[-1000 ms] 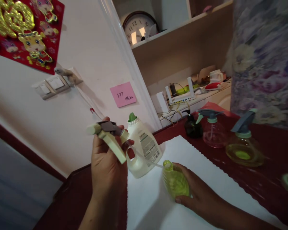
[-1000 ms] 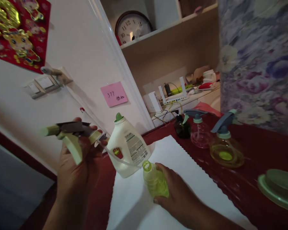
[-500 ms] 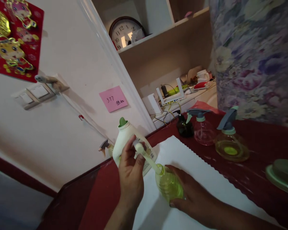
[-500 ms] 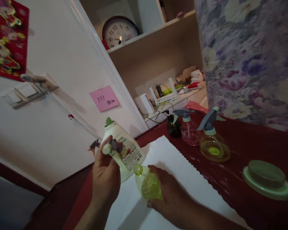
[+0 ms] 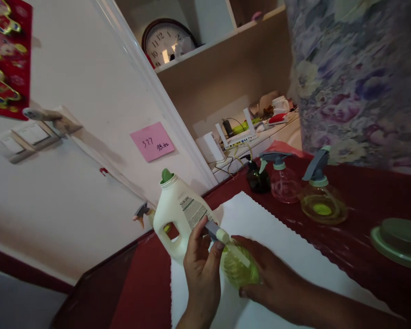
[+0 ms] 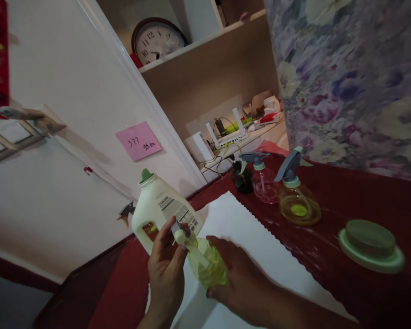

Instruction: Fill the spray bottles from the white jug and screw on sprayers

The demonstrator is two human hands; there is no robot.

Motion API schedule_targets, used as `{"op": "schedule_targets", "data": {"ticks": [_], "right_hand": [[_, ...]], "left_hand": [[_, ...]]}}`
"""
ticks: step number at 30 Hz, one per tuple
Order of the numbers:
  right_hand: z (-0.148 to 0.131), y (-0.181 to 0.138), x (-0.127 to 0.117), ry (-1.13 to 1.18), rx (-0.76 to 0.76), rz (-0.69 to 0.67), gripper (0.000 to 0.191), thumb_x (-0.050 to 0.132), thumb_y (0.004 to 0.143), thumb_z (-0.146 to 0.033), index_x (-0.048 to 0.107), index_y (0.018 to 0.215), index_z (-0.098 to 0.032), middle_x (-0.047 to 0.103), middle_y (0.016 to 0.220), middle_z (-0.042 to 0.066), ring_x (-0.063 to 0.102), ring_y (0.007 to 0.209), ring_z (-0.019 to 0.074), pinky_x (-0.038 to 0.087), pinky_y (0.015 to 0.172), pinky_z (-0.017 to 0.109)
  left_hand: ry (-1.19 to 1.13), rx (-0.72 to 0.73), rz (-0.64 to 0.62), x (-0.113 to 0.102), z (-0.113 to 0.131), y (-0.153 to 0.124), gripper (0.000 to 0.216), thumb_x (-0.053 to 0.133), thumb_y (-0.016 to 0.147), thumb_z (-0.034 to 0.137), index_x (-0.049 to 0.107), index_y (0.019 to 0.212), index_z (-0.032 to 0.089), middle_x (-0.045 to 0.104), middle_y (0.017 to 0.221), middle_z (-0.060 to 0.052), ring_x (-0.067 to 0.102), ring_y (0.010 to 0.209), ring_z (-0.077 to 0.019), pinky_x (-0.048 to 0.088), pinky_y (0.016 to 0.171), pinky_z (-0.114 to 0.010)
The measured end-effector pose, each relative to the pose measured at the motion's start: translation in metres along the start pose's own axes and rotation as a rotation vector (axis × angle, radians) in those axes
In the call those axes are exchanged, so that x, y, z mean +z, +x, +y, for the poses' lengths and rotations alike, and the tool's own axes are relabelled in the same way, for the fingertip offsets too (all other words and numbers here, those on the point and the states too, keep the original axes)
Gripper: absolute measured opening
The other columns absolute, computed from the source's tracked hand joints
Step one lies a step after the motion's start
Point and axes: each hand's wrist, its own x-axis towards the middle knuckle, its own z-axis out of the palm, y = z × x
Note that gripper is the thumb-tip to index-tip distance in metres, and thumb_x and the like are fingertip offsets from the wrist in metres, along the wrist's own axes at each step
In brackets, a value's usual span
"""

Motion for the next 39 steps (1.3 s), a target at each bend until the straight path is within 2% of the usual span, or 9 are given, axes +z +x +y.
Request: {"op": "schedule_targets", "data": {"ticks": [6,10,14,17,20,23,29,34,39], "right_hand": [[0.003,-0.001,-0.001,0.026,-0.034,-0.024,0.09,0.067,0.068,-0.016,0.04,0.153,-0.028,0.053,0.154,0.01,0.046,0.143,0.0342,0.036,0.119,0.055],[0.007,-0.002,0.001,0.053,-0.049,0.001,0.088,0.066,0.07,-0.014,0.041,0.152,-0.031,0.054,0.152,0.008,0.048,0.142,0.0336,0.039,0.118,0.054],[0.012,-0.003,0.005,0.13,-0.029,-0.013,0.085,0.067,0.073,-0.014,0.039,0.151,-0.034,0.057,0.151,0.006,0.052,0.141,0.0307,0.046,0.115,0.049],[0.02,-0.003,0.006,0.12,0.0,-0.014,0.085,0.067,0.075,-0.017,0.037,0.153,-0.031,0.052,0.157,0.009,0.045,0.148,0.0322,0.044,0.117,0.052],[0.031,-0.003,0.008,0.078,-0.027,-0.035,0.088,0.068,0.077,-0.021,0.031,0.157,-0.029,0.042,0.164,0.012,0.037,0.152,0.0343,0.041,0.119,0.056],[0.04,-0.002,0.008,0.066,-0.068,-0.052,0.088,0.067,0.081,-0.028,0.026,0.159,-0.028,0.039,0.166,0.012,0.038,0.152,0.0343,0.039,0.12,0.057],[0.036,-0.003,0.008,0.038,-0.031,-0.001,0.079,0.068,0.076,-0.026,0.044,0.152,-0.027,0.054,0.156,0.011,0.052,0.141,0.0354,0.039,0.12,0.054],[0.039,-0.003,0.009,0.068,-0.034,0.011,0.077,0.069,0.078,-0.029,0.046,0.151,-0.026,0.057,0.153,0.013,0.053,0.14,0.0376,0.039,0.119,0.058],[0.042,-0.004,0.008,0.052,-0.04,-0.004,0.077,0.068,0.08,-0.03,0.043,0.153,-0.027,0.053,0.156,0.013,0.051,0.142,0.0381,0.036,0.12,0.059]], "left_hand": [[0.055,0.018,-0.014,-0.006,-0.003,-0.007,0.048,0.083,0.08,0.046,0.071,0.125,0.036,0.077,0.114,-0.005,0.073,0.099,-0.0204,0.062,0.086,-0.029],[0.072,0.03,-0.02,-0.007,-0.009,-0.012,0.05,0.082,0.08,0.046,0.07,0.127,0.032,0.073,0.12,-0.009,0.071,0.105,-0.0252,0.061,0.091,-0.038],[0.123,0.031,-0.105,-0.008,-0.013,-0.012,0.048,0.079,0.084,0.041,0.068,0.131,0.036,0.07,0.127,-0.008,0.067,0.111,-0.0271,0.056,0.1,-0.043],[0.116,0.081,-0.14,-0.007,-0.013,-0.012,0.047,0.078,0.086,0.035,0.068,0.131,0.037,0.068,0.127,-0.008,0.065,0.112,-0.0269,0.053,0.101,-0.044],[0.089,0.109,-0.109,-0.003,-0.013,-0.014,0.048,0.078,0.084,0.028,0.067,0.131,0.035,0.066,0.127,-0.008,0.063,0.111,-0.0266,0.053,0.099,-0.043],[-0.004,0.041,-0.028,0.003,-0.013,-0.02,0.057,0.08,0.08,0.027,0.06,0.133,0.033,0.069,0.116,-0.007,0.064,0.106,-0.0253,0.051,0.099,-0.044],[-0.12,-0.129,0.001,0.013,-0.003,-0.028,0.041,0.082,0.072,0.022,0.059,0.107,0.024,0.067,0.107,-0.004,0.061,0.104,-0.0229,0.046,0.097,-0.04],[-0.193,-0.234,0.032,0.019,0.006,-0.023,0.044,0.081,0.06,0.014,0.058,0.097,0.022,0.066,0.098,-0.001,0.06,0.097,-0.0213,0.045,0.091,-0.036],[-0.11,-0.225,-0.004,0.018,0.006,-0.018,0.028,0.077,0.066,0.014,0.062,0.089,0.02,0.068,0.092,-0.002,0.062,0.093,-0.0223,0.047,0.089,-0.036]]}}
